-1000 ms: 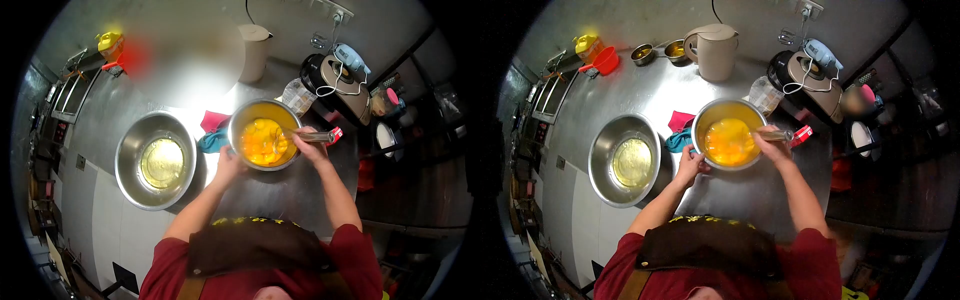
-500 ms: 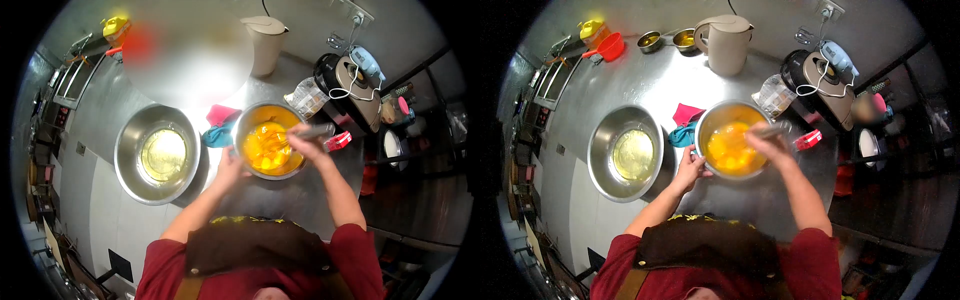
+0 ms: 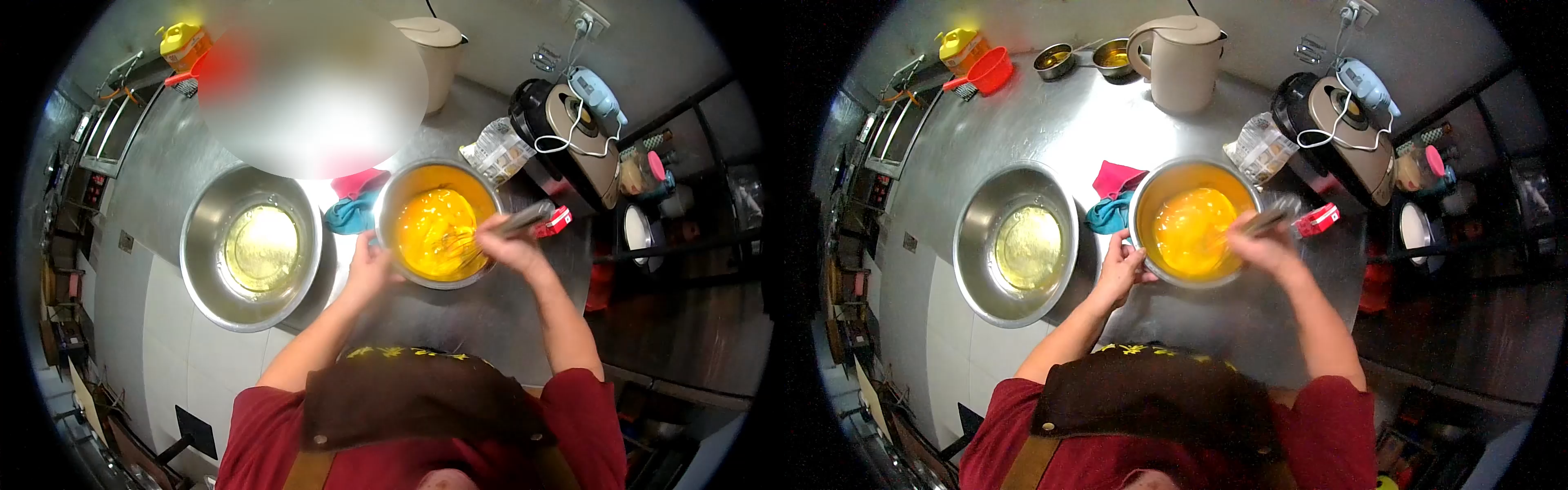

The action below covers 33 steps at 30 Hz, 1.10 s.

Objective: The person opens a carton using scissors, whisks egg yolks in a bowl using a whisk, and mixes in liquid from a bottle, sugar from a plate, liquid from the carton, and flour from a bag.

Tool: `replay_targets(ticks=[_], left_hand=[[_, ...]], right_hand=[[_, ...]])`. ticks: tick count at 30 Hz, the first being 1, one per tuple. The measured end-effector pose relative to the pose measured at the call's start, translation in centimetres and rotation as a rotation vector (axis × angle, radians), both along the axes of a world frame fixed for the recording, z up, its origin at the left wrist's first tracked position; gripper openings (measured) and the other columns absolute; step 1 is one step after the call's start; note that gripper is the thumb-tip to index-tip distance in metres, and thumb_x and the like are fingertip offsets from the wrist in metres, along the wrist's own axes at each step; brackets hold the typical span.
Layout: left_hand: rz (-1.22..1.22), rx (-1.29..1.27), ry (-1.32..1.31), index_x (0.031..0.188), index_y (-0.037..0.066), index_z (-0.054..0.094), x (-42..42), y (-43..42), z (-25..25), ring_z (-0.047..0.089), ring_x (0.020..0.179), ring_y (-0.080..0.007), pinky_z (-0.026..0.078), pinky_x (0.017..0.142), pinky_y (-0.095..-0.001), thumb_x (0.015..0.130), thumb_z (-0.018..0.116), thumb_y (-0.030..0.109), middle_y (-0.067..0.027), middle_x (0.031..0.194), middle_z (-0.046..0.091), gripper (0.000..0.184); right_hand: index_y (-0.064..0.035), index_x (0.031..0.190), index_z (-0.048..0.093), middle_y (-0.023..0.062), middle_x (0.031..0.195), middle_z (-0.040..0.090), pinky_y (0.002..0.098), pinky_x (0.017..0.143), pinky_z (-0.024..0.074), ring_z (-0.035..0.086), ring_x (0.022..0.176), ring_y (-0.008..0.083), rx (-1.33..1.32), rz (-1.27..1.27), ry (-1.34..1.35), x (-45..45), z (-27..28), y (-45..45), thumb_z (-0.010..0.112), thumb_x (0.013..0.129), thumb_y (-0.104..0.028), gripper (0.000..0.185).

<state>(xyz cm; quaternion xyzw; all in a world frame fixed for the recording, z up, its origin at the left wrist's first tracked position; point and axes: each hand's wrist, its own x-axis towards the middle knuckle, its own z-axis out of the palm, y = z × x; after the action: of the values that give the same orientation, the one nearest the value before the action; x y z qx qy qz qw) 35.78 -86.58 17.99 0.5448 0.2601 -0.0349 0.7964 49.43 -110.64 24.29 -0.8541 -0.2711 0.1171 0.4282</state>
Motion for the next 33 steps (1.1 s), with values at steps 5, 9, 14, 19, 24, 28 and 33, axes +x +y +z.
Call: replay_targets(ticks=[5,9,14,19,24,28,33], left_hand=[[0.014,-0.01,-0.015,0.134,0.005,0.028,0.1,-0.1,-0.3,0.063,0.069,-0.0174,0.057,0.054,-0.0292,0.092,0.057,0.013,-0.0072,0.087,0.054,0.052],[-0.008,0.009,0.047,0.136,0.008,0.028,-0.2,-0.3,0.0,0.054,0.067,-0.0126,0.06,0.058,-0.033,0.091,0.053,0.007,-0.0023,0.085,0.047,0.051],[-0.006,-0.004,0.033,0.137,0.008,0.027,-0.1,0.1,-0.7,0.055,0.067,-0.0123,0.06,0.058,-0.0323,0.092,0.053,0.007,-0.0022,0.084,0.046,0.052],[0.021,-0.011,0.0,0.138,0.007,0.024,-0.1,-0.2,-0.9,0.055,0.064,-0.0123,0.059,0.057,-0.0321,0.091,0.053,0.006,-0.0022,0.084,0.046,0.055],[0.022,-0.014,0.014,0.138,0.007,0.025,-0.5,-0.3,-0.7,0.055,0.063,-0.0122,0.059,0.058,-0.0319,0.091,0.053,0.006,-0.0022,0.084,0.046,0.054],[0.025,-0.029,0.008,0.137,0.008,0.025,-0.2,-0.4,-0.5,0.055,0.066,-0.0124,0.06,0.058,-0.0318,0.091,0.053,0.007,-0.0022,0.085,0.046,0.054],[0.042,-0.043,-0.01,0.136,0.008,0.027,-0.2,-0.4,0.0,0.056,0.067,-0.0121,0.06,0.059,-0.0318,0.092,0.053,0.008,-0.0018,0.085,0.046,0.052]], right_hand=[[-0.0041,0.086,0.064,0.0074,0.073,0.065,0.0308,0.063,0.0511,0.063,0.067,0.0153,0.004,-0.048,0.024,-0.3,-0.5,0.0,0.067,0.079,-0.019,0.017],[-0.0053,0.087,0.066,0.006,0.077,0.067,0.0307,0.065,0.0508,0.065,0.072,0.0179,0.069,-0.34,0.19,2.0,0.1,0.8,0.069,0.078,-0.022,0.019],[-0.0036,0.098,0.065,0.0057,0.083,0.065,0.0279,0.071,0.0498,0.062,0.08,0.0147,0.014,-0.007,-0.06,0.8,-2.4,2.8,0.066,0.082,-0.016,0.02],[-0.0091,0.099,0.065,0.0133,0.099,0.063,0.0357,0.089,0.0464,0.061,0.096,0.026,-0.036,0.009,-0.099,-0.5,-1.0,3.3,0.065,0.081,-0.025,0.024],[-0.0015,0.094,0.064,0.0054,0.08,0.063,0.0251,0.064,0.0502,0.061,0.069,0.0113,0.126,-0.118,0.121,-0.3,-0.4,2.1,0.067,0.084,-0.013,0.016],[-0.0006,0.096,0.064,0.0077,0.087,0.063,0.0265,0.065,0.0504,0.061,0.069,0.0129,0.134,0.062,-0.177,-1.2,-0.5,2.6,0.066,0.084,-0.012,0.016],[-0.0035,0.086,0.063,0.0118,0.085,0.063,0.0344,0.073,0.0499,0.064,0.08,0.0246,0.15,-0.153,-0.125,-1.3,1.6,2.0,0.068,0.079,-0.014,0.014]])
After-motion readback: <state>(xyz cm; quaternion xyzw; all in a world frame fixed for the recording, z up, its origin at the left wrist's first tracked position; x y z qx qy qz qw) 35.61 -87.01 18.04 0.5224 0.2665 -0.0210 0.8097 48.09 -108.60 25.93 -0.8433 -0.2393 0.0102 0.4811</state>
